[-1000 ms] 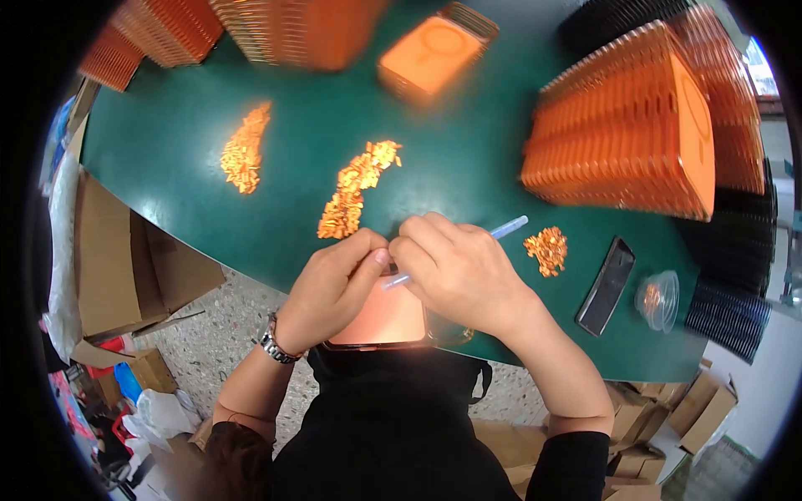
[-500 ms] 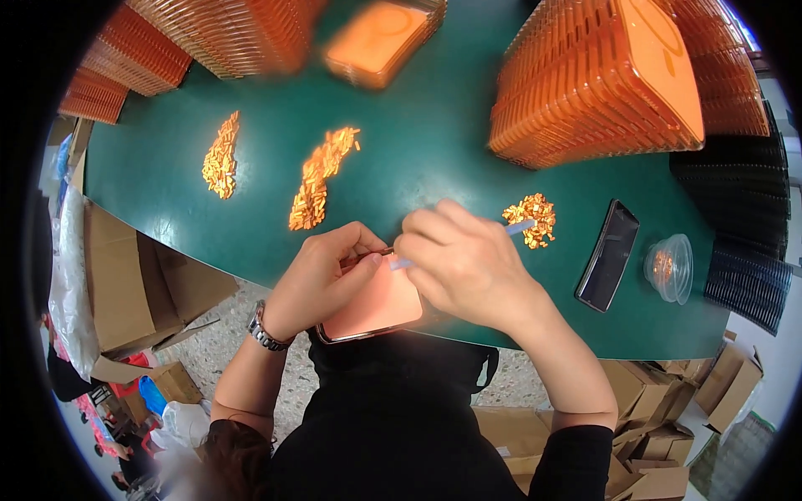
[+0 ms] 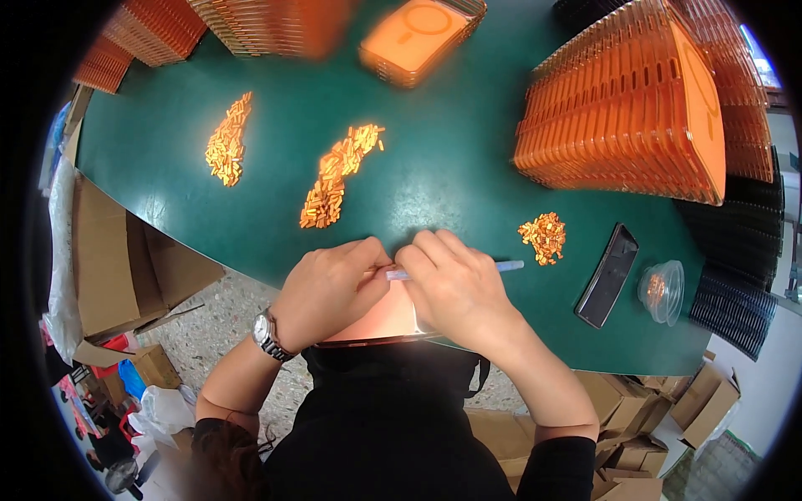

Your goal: Apply adhesive to the edges of phone cases for assembly.

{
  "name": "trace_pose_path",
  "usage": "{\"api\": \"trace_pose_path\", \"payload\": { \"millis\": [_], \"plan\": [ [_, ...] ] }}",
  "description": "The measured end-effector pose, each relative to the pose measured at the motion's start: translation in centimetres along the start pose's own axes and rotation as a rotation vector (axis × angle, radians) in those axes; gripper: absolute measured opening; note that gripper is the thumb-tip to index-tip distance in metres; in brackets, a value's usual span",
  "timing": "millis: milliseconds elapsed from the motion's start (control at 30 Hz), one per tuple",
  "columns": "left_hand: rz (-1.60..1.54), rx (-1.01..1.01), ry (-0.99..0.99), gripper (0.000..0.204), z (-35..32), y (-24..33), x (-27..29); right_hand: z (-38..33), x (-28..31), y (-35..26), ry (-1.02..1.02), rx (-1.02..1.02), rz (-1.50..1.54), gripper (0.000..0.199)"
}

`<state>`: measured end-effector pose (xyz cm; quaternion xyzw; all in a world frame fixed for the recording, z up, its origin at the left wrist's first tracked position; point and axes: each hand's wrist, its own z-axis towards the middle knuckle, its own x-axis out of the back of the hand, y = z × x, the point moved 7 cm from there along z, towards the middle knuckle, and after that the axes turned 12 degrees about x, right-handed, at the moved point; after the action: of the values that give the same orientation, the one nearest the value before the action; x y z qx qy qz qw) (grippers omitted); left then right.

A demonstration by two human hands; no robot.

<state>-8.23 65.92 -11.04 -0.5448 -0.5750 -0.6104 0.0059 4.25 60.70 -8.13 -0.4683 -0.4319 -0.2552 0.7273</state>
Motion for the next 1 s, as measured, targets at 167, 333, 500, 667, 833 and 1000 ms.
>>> {"api": "trace_pose_path", "payload": {
  "millis": [167, 333, 500, 667, 833, 1000],
  "plan": [
    [0.07, -0.093, 0.066, 0.016, -0.7, -0.1, 0.0, -0.3, 0.1, -0.7, -0.058, -0.022, -0.043, 0.028],
    [0.078, -0.138, 0.087, 0.015, -1.0, 0.1, 0.0, -0.5, -1.0, -1.9, -0.137, 0.046, -0.221, 0.034],
    [0.074, -0.082, 0.086, 0.014, -1.1, -0.1, 0.1, 0.0, -1.2, -1.8, -0.081, -0.028, -0.205, 0.022],
    [0.076, -0.086, 0.072, 0.013, -1.3, -0.6, 0.3, 0.6, -1.3, -2.0, -0.136, -0.028, -0.181, 0.022],
    [0.025, -0.075, 0.018, 0.01, -2.1, -1.2, 0.7, 0.8, -1.5, -2.5, -0.193, 0.073, -0.156, 0.025],
    [0.003, -0.055, 0.025, 0.005, -2.3, -1.3, 0.8, 1.4, -1.9, -2.7, -0.145, 0.068, -0.223, 0.037]
  ]
}}
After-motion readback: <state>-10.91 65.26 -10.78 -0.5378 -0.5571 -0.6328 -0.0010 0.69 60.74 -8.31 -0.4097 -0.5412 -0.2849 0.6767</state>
